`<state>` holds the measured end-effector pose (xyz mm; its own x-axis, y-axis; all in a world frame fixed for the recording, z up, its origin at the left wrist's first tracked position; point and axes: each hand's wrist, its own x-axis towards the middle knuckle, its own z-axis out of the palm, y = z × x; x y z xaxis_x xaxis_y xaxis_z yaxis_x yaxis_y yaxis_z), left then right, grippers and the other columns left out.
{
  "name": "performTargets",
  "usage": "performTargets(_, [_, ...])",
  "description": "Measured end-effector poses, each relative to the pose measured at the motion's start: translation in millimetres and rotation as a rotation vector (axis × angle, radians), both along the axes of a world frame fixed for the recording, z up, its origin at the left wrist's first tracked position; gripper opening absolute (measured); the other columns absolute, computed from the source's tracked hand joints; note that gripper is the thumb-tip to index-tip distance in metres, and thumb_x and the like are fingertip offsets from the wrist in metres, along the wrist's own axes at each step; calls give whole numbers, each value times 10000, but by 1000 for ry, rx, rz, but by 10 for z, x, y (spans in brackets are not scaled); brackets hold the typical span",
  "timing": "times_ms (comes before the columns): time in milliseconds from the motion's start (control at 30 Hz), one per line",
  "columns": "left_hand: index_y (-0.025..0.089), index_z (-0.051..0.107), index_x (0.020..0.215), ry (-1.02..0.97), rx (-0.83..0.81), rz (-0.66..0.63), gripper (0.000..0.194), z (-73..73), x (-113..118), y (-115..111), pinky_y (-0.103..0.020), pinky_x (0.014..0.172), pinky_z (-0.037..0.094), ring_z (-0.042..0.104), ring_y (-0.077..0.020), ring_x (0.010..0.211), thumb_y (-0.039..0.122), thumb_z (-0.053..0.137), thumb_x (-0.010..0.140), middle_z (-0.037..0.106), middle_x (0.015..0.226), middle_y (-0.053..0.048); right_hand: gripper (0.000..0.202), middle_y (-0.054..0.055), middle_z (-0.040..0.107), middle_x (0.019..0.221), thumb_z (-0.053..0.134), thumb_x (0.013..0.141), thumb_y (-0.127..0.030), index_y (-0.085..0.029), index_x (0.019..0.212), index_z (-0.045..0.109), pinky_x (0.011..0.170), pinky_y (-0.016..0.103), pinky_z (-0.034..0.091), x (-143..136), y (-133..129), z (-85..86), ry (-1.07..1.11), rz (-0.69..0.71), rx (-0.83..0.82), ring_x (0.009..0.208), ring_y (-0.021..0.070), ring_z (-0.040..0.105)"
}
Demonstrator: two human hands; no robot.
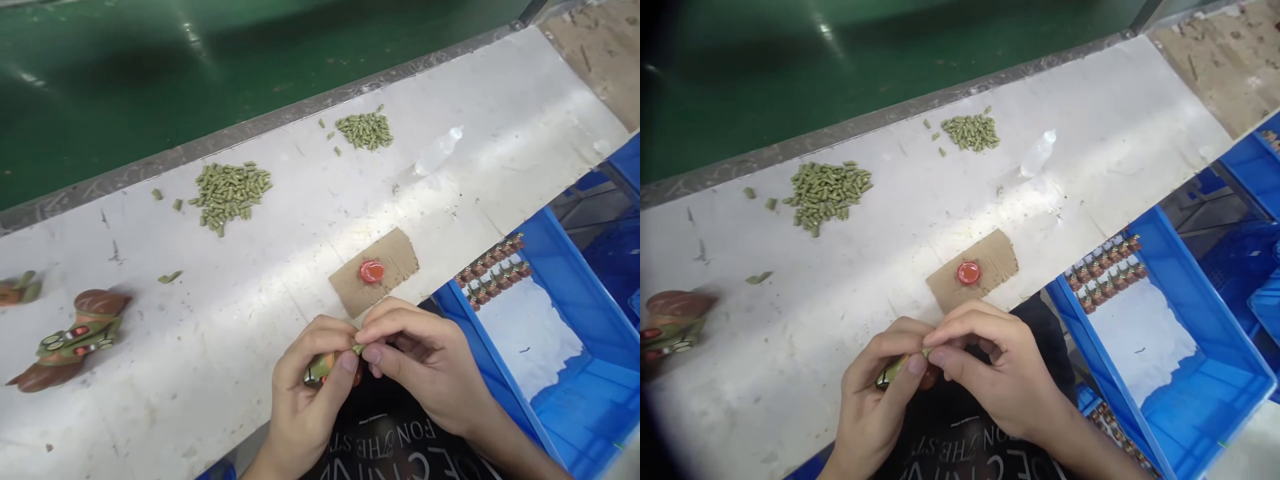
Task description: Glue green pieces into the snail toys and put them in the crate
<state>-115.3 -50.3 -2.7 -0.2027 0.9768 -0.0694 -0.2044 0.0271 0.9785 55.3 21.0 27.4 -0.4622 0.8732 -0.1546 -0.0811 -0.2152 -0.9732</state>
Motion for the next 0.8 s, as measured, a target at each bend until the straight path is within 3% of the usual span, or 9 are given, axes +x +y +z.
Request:
performTargets(233, [301,852,1016,-10,-36,109,139,50,484,122,-202,610,597,707,-123,694,367,807,1130,796,926,1,241,23,787,1038,841,1066,-134,-333,1159,943,715,261,705,329,165,-22,63,29,-9,785,147,772])
performTargets(400, [291,845,1036,-56,-146,257,150,-29,737,173,-191,595,593,710,-117,653,416,831,1118,802,885,5,165,26,815,1019,830,1068,-168,-307,1081,918,737,316,695,497,445,-21,-84,98,137,805,181,762])
performTargets(533, [285,862,1171,-219,-252,437,259,-55,782,188,-204,549,564,733,-146,690,532,800,1122,853,999,-49,188,30,806,1035,782,1083,-170,-310,1097,906,724,327,630,653,778,-15,-232,120,221,815,186,728])
performTargets(600, [269,880,1170,-244,-285,507,287,-33,776,177,-217,611,589,742,-154,751,543,843,1090,850,1014,-57,193,30,802,1022,777,1086,-181,-316,1103,914,696,315,595,697,953,-23,-269,134,227,838,190,723])
performTargets(700, [295,893,1206,-184,-336,593,288,12,769,134,-250,826,642,783,-184,951,518,933,1026,852,1074,-48,160,17,816,995,819,1070,-222,-332,1086,934,642,296,559,687,1153,-53,-264,188,179,787,174,705])
performTargets(800, [320,902,1217,-159,-406,571,329,42,748,83,-308,988,638,792,-222,1090,572,938,1009,858,1125,-47,148,5,837,991,837,1065,-235,-344,1078,936,628,305,560,617,1228,-102,-260,225,169,745,169,703])
